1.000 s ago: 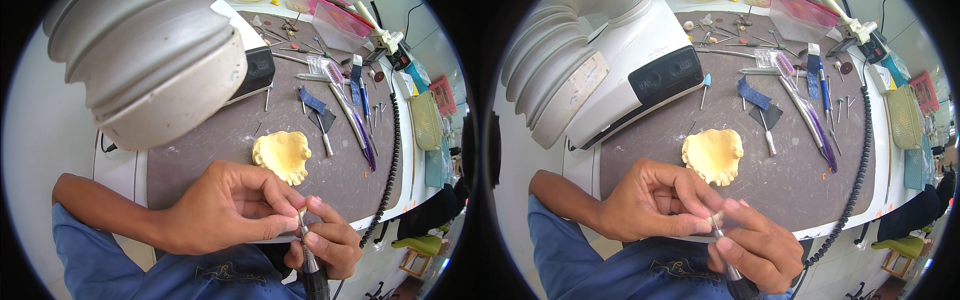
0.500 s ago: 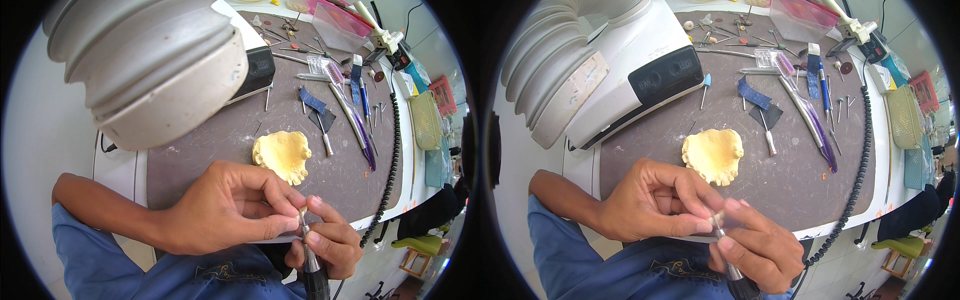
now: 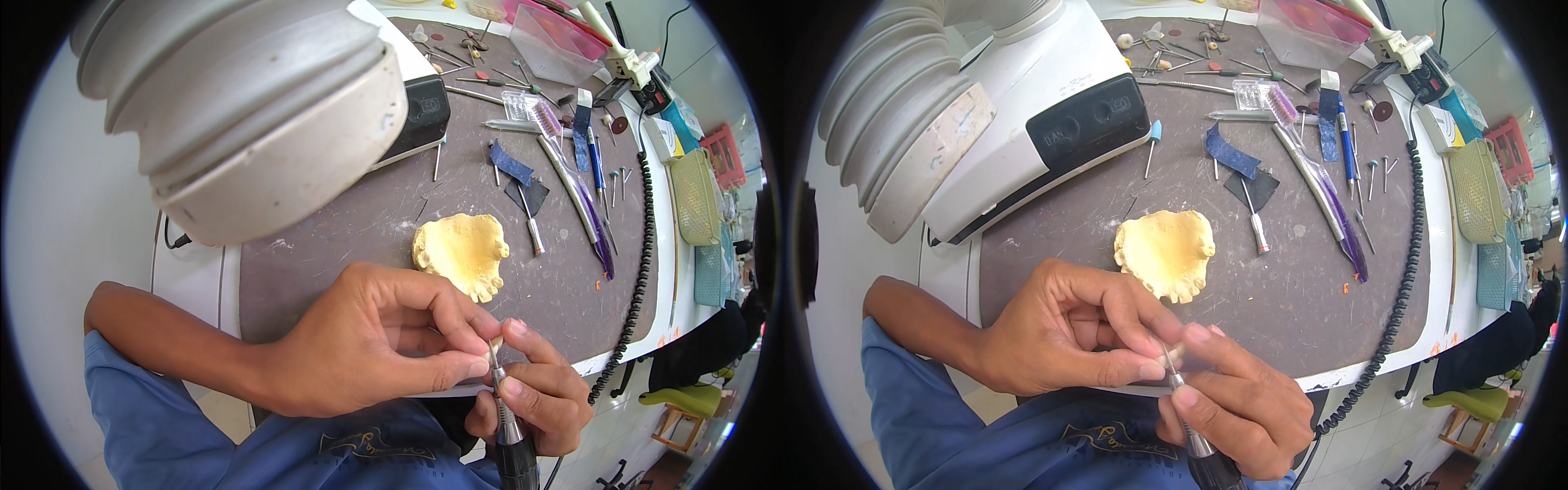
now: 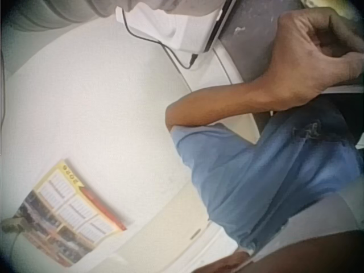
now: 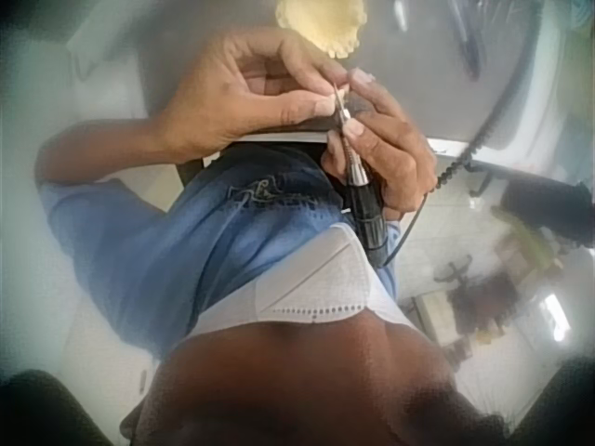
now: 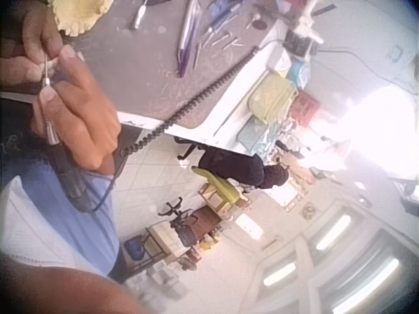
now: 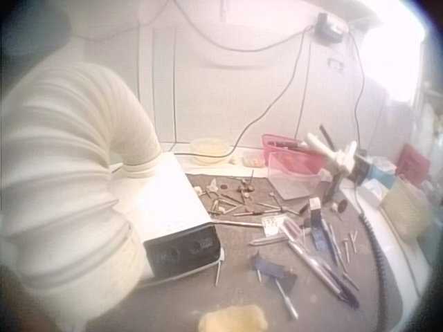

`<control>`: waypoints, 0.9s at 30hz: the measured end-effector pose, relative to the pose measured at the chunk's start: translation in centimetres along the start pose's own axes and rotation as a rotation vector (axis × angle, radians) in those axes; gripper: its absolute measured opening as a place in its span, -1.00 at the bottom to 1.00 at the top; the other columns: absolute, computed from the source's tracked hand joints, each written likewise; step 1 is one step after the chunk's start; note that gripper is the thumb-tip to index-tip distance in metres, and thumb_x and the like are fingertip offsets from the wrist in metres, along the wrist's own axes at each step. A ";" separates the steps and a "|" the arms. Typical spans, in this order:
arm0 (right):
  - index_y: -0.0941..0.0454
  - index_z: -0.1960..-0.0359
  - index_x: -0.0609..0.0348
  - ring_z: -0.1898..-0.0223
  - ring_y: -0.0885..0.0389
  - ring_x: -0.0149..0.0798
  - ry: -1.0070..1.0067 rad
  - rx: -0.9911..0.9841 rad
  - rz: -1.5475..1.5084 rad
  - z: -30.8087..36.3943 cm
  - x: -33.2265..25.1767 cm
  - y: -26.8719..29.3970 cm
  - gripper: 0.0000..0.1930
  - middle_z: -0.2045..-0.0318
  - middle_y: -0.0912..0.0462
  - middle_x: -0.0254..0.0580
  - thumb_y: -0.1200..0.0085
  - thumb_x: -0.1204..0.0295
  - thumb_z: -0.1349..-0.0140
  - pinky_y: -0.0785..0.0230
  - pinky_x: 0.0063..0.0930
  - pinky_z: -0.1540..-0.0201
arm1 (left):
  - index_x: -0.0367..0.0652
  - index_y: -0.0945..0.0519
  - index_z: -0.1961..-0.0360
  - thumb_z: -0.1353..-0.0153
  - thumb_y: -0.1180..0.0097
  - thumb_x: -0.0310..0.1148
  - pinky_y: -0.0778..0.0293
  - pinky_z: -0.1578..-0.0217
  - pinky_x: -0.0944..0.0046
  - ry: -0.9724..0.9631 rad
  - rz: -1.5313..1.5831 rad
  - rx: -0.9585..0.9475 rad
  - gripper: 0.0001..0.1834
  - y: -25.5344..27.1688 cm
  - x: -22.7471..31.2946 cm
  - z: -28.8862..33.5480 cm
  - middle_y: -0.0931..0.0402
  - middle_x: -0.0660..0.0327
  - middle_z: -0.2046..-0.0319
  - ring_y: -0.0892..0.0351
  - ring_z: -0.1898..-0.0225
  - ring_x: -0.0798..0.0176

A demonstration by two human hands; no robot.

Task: The person uses a rotary handpiece to carve and shape a yellow dental cast held in their left hand. They work on the occlusal surfaces of the teeth, then switch to a smaller, separate tooth-like object to refine its details. The workspace is cluttered with various dental tools and equipment.

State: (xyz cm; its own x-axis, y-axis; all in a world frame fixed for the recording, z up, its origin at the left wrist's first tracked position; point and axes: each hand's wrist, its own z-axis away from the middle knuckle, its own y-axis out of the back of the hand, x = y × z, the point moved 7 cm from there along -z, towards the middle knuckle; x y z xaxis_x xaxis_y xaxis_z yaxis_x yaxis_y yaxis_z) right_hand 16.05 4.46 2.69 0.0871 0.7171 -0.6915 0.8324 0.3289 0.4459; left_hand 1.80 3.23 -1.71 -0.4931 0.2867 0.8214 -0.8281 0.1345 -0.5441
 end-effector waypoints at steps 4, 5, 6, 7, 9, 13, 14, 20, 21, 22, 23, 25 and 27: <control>-0.54 0.21 0.15 0.11 -0.63 0.05 0.010 -0.001 0.002 0.1 0.1 0.0 -0.62 0.43 -0.63 -0.14 -0.37 0.50 0.12 -0.53 -0.07 0.07 | -0.37 -0.54 0.36 -0.08 -0.16 -0.69 -0.52 0.00 0.34 0.010 -0.001 -0.002 -0.91 0.0 0.0 -0.1 -0.46 -0.05 0.09 -0.55 0.09 0.30; -0.54 0.21 0.15 0.11 -0.63 0.05 0.011 0.005 0.002 0.1 0.1 0.1 -0.62 0.43 -0.63 -0.14 -0.37 0.50 0.12 -0.53 -0.08 0.07 | -0.37 -0.54 0.36 -0.08 -0.16 -0.69 -0.52 0.00 0.34 0.008 -0.002 -0.007 -0.91 0.0 0.0 -0.1 -0.46 -0.05 0.09 -0.55 0.09 0.30; -0.54 0.21 0.15 0.12 -0.63 0.05 0.011 0.011 0.003 0.2 0.1 0.1 -0.62 0.43 -0.63 -0.14 -0.37 0.50 0.13 -0.54 -0.08 0.07 | -0.37 -0.54 0.36 -0.09 -0.16 -0.69 -0.52 0.00 0.34 0.006 -0.003 -0.012 -0.91 -0.1 0.0 -0.1 -0.46 -0.05 0.09 -0.55 0.08 0.30; -0.54 0.21 0.15 0.12 -0.63 0.05 0.012 0.016 -0.002 0.3 0.2 0.1 -0.62 0.43 -0.63 -0.14 -0.37 0.51 0.13 -0.54 -0.08 0.08 | -0.36 -0.54 0.36 -0.09 -0.16 -0.69 -0.52 0.00 0.34 0.004 -0.005 -0.012 -0.91 0.0 0.0 0.0 -0.46 -0.05 0.09 -0.55 0.08 0.30; -0.54 0.20 0.15 0.12 -0.63 0.05 0.019 0.003 0.003 0.2 0.3 -0.1 -0.61 0.43 -0.63 -0.14 -0.37 0.51 0.13 -0.54 -0.09 0.08 | -0.36 -0.54 0.36 -0.09 -0.16 -0.69 -0.52 0.00 0.33 0.007 0.000 0.004 -0.91 0.1 -0.1 0.0 -0.47 -0.05 0.10 -0.55 0.08 0.29; -0.54 0.19 0.13 0.13 -0.64 0.05 -0.009 0.104 -0.014 0.7 0.4 0.1 -0.60 0.43 -0.63 -0.15 -0.37 0.52 0.13 -0.55 -0.09 0.10 | -0.36 -0.53 0.36 -0.10 -0.15 -0.69 -0.52 0.00 0.33 0.027 0.000 -0.009 -0.91 0.0 0.0 -0.2 -0.48 -0.05 0.11 -0.56 0.09 0.28; -0.54 0.19 0.13 0.13 -0.64 0.05 -0.004 0.085 -0.009 0.6 0.2 0.1 -0.60 0.43 -0.63 -0.14 -0.37 0.52 0.13 -0.55 -0.09 0.10 | -0.36 -0.52 0.36 -0.10 -0.14 -0.69 -0.52 0.00 0.34 0.034 0.016 -0.006 -0.91 -0.1 0.0 -0.1 -0.48 -0.05 0.11 -0.57 0.09 0.28; -0.51 0.20 0.16 0.14 -0.64 0.04 0.050 0.017 0.025 0.2 0.0 -0.2 -0.64 0.47 -0.61 -0.13 -0.34 0.51 0.07 -0.53 -0.09 0.07 | -0.35 -0.51 0.35 -0.11 -0.13 -0.70 -0.53 0.00 0.35 0.068 0.082 0.003 -0.90 0.0 -0.2 0.0 -0.48 -0.05 0.11 -0.58 0.10 0.27; -0.49 0.21 0.19 0.14 -0.64 0.05 0.078 -0.003 0.037 0.1 -0.1 -0.2 -0.69 0.50 -0.58 -0.12 -0.29 0.50 0.00 -0.51 -0.11 0.03 | -0.35 -0.51 0.35 -0.11 -0.13 -0.70 -0.53 0.00 0.34 0.065 0.089 0.003 -0.90 0.0 -0.3 0.0 -0.48 -0.05 0.11 -0.58 0.10 0.27; -0.46 0.22 0.22 0.15 -0.63 0.06 0.105 -0.022 0.051 0.0 -0.3 -0.3 -0.73 0.53 -0.56 -0.11 -0.25 0.49 -0.06 -0.48 -0.12 -0.01 | -0.35 -0.51 0.35 -0.11 -0.12 -0.70 -0.53 0.00 0.34 0.062 0.096 0.000 -0.90 0.0 -0.3 0.0 -0.48 -0.05 0.11 -0.58 0.09 0.27; -0.46 0.22 0.22 0.15 -0.63 0.06 0.096 -0.003 0.060 0.1 -0.3 -0.3 -0.73 0.53 -0.56 -0.11 -0.24 0.49 -0.07 -0.48 -0.13 0.00 | -0.34 -0.50 0.34 -0.11 -0.12 -0.70 -0.52 0.00 0.34 0.061 0.105 -0.007 -0.90 0.0 -0.3 0.0 -0.49 -0.04 0.11 -0.58 0.09 0.27; -0.45 0.23 0.22 0.17 -0.64 0.06 0.080 0.035 0.076 0.2 -0.4 -0.3 -0.74 0.54 -0.55 -0.11 -0.24 0.48 -0.08 -0.49 -0.13 0.00 | -0.33 -0.50 0.32 -0.12 -0.12 -0.69 -0.52 0.00 0.33 0.059 0.123 -0.020 -0.89 -0.1 -0.4 -0.1 -0.49 -0.04 0.11 -0.58 0.10 0.28; -0.44 0.22 0.22 0.17 -0.64 0.04 0.106 0.036 0.071 0.3 -0.3 -0.3 -0.74 0.54 -0.54 -0.13 -0.23 0.48 -0.09 -0.51 -0.16 0.02 | -0.32 -0.49 0.29 -0.13 -0.12 -0.68 -0.51 -0.01 0.33 0.089 0.119 -0.002 -0.87 -0.1 -0.4 0.0 -0.50 -0.04 0.11 -0.57 0.09 0.29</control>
State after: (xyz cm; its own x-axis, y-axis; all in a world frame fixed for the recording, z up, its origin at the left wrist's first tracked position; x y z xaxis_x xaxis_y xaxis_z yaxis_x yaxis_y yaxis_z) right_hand 15.93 3.91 2.59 0.0899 0.7997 -0.5936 0.8457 0.2535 0.4696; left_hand 2.10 3.16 -1.94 -0.5618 0.3834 0.7330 -0.7650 0.0966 -0.6368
